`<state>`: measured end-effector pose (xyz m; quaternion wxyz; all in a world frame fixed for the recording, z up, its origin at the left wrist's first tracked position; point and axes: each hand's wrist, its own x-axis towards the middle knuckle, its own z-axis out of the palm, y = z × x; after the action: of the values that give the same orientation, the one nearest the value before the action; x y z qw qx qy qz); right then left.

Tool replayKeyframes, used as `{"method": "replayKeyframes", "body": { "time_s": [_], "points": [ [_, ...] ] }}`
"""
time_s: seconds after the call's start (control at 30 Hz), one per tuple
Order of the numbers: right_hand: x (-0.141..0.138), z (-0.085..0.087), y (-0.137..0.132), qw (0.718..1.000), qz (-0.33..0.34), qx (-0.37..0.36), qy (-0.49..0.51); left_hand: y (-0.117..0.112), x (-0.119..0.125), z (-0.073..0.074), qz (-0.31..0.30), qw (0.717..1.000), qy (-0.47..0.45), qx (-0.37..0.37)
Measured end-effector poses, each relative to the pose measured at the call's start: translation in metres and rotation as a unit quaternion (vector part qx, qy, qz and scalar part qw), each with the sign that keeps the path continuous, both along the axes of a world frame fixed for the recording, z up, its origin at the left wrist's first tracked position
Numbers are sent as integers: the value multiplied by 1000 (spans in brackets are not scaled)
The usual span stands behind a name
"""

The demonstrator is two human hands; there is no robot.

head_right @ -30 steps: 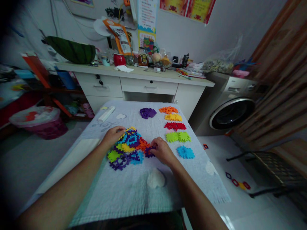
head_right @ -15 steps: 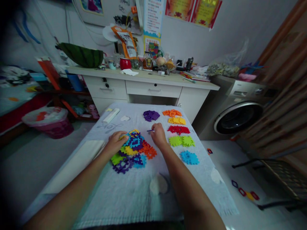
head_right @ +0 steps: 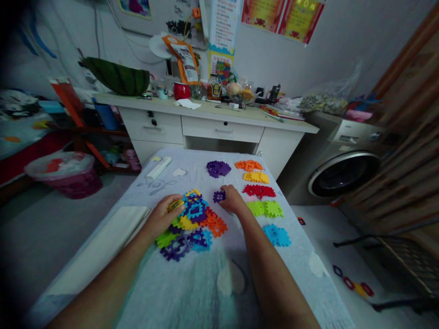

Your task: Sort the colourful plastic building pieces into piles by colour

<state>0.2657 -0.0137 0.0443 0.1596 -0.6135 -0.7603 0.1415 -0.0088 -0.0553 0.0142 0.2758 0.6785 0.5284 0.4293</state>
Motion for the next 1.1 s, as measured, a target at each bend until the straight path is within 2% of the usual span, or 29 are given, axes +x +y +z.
{"method": "replayKeyframes", "body": {
  "time_s": [0.2, 0.3, 0.43, 0.53, 0.7, 0.83, 0.93, 1.1],
  "points": [
    [-18, 14, 47, 995, -33, 77, 49, -1, -2, 0, -10, 1000, 7, 14],
    [-33, 17, 70, 992, -59, 90, 58, -1, -3, 1, -21, 999, 39, 14],
    [-50, 14, 92, 988, -92, 94, 78, -2, -4, 1, -36, 997, 62, 21],
    [-57, 8, 98, 984, -85, 112, 108, -2, -3, 2, -37, 997, 63, 22],
    [-54, 8, 80, 984, -41, 115, 127, -4, -1, 5, -30, 997, 65, 18],
    [-45, 18, 49, 989, 3, 35, 143, -5, -1, 7, -21, 997, 69, 21],
    [-40, 27, 25, 987, 71, -29, 140, -5, 0, 7, -15, 997, 70, 23],
    [-42, 38, -4, 979, 152, -107, 89, -4, 1, 5, -13, 998, 55, 23]
  ]
}}
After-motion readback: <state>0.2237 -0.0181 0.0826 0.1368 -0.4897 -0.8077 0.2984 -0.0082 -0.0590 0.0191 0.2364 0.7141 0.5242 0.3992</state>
